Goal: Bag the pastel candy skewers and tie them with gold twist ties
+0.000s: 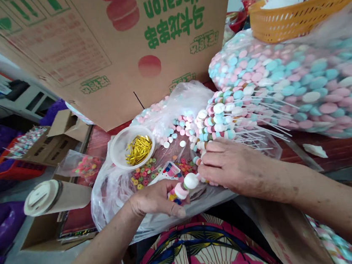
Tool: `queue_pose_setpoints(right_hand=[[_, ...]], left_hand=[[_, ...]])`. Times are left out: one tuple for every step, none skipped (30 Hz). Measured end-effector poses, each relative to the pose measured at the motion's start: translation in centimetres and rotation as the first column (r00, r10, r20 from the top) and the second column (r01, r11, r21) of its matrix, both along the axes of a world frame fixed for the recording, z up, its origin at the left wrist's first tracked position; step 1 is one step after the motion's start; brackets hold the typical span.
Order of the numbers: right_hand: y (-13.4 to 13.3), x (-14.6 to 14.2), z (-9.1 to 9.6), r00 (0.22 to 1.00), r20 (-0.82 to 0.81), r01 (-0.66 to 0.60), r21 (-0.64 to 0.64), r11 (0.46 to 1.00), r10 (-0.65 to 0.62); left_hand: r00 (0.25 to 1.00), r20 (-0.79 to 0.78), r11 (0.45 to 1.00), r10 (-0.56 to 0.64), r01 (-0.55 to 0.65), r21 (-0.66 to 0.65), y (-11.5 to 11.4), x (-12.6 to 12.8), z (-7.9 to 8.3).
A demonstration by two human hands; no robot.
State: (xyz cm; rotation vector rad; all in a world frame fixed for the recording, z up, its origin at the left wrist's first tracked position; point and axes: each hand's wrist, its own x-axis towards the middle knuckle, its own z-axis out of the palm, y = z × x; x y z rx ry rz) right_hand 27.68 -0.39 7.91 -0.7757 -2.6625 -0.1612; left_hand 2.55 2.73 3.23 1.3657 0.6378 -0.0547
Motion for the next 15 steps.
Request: queue_pose_setpoints(right_hand=[[-0.2, 0.1, -0.4, 1.000, -0.001, 0.010, -0.009, 1.000, -0.010], [-0.4, 0.2, -0.7, 1.000, -0.005, 0.028, -0.018, 0.999, -0.028], [-0.6, 0.3, -0.9, 0.999, -0.008, 0.050, -0.028, 0.998, -0.051], [-0.8, 0.3, -1.1, 0.997, -0.010, 0.077, -0.037, 0.996, -0.077], [-1.0, 0.3, -1.2, 0.994, -0.008, 0.106, -0.049, 0.993, -0.106], [-1.1, 0.2, -1.4, 0.991, -0.001, 0.133, -0.063, 0.989, -0.133], [-1.2, 0.0, -1.4, 0.987, 0.007, 0.158, -0.074, 0.985, -0.158], [-1.2, -0.3, -1.5, 0.984, 0.014, 0.180, -0.081, 0.980, -0.179], [-1.1, -0.6, -1.5, 0.980, 0.019, 0.200, -0.079, 0.977, -0.199], [-1.0, -0.9, -1.6, 0.976, 0.017, 0.218, -0.069, 0.973, -0.218], [-0.9, -1.2, -1.7, 0.972, 0.015, 0.233, -0.056, 0.971, -0.233], [-0.7, -1.4, -1.9, 0.970, 0.012, 0.242, -0.045, 0.969, -0.242], [-0.5, -1.6, -2.1, 0.970, 0.010, 0.242, -0.041, 0.969, -0.242], [-0.4, -1.7, -2.4, 0.971, 0.003, 0.238, -0.042, 0.970, -0.238], [-0.3, -1.6, -2.8, 0.973, -0.007, 0.230, -0.047, 0.972, -0.230]], left_hand=[[1.000, -0.003, 0.999, 0.017, -0.017, 0.047, 0.0, -0.1, 0.0], [0.999, 0.007, 0.993, 0.033, -0.034, 0.110, 0.0, -0.2, 0.1], [0.999, 0.018, 0.979, 0.049, -0.051, 0.195, 0.0, -0.2, 0.3], [0.998, 0.014, 0.951, 0.064, -0.066, 0.304, -0.2, -0.1, 0.6], [0.996, -0.015, 0.901, 0.082, -0.068, 0.428, -0.4, 0.1, 0.9], [0.992, -0.068, 0.833, 0.103, -0.048, 0.552, -0.6, 0.4, 1.2], [0.983, -0.135, 0.754, 0.127, -0.007, 0.657, -1.0, 0.9, 1.3], [0.967, -0.205, 0.681, 0.153, 0.047, 0.730, -1.3, 1.4, 1.4], [0.946, -0.270, 0.629, 0.178, 0.102, 0.771, -1.5, 2.0, 1.4], [0.925, -0.320, 0.597, 0.204, 0.141, 0.790, -1.7, 2.6, 1.2], [0.906, -0.350, 0.581, 0.239, 0.155, 0.799, -1.8, 3.1, 1.1], [0.887, -0.366, 0.577, 0.282, 0.148, 0.803, -1.8, 3.4, 0.9], [0.872, -0.370, 0.583, 0.320, 0.126, 0.802, -1.6, 3.4, 0.8], [0.871, -0.357, 0.601, 0.336, 0.094, 0.794, -1.3, 3.2, 0.8], [0.889, -0.320, 0.632, 0.328, 0.045, 0.774, -0.8, 2.6, 0.8]])
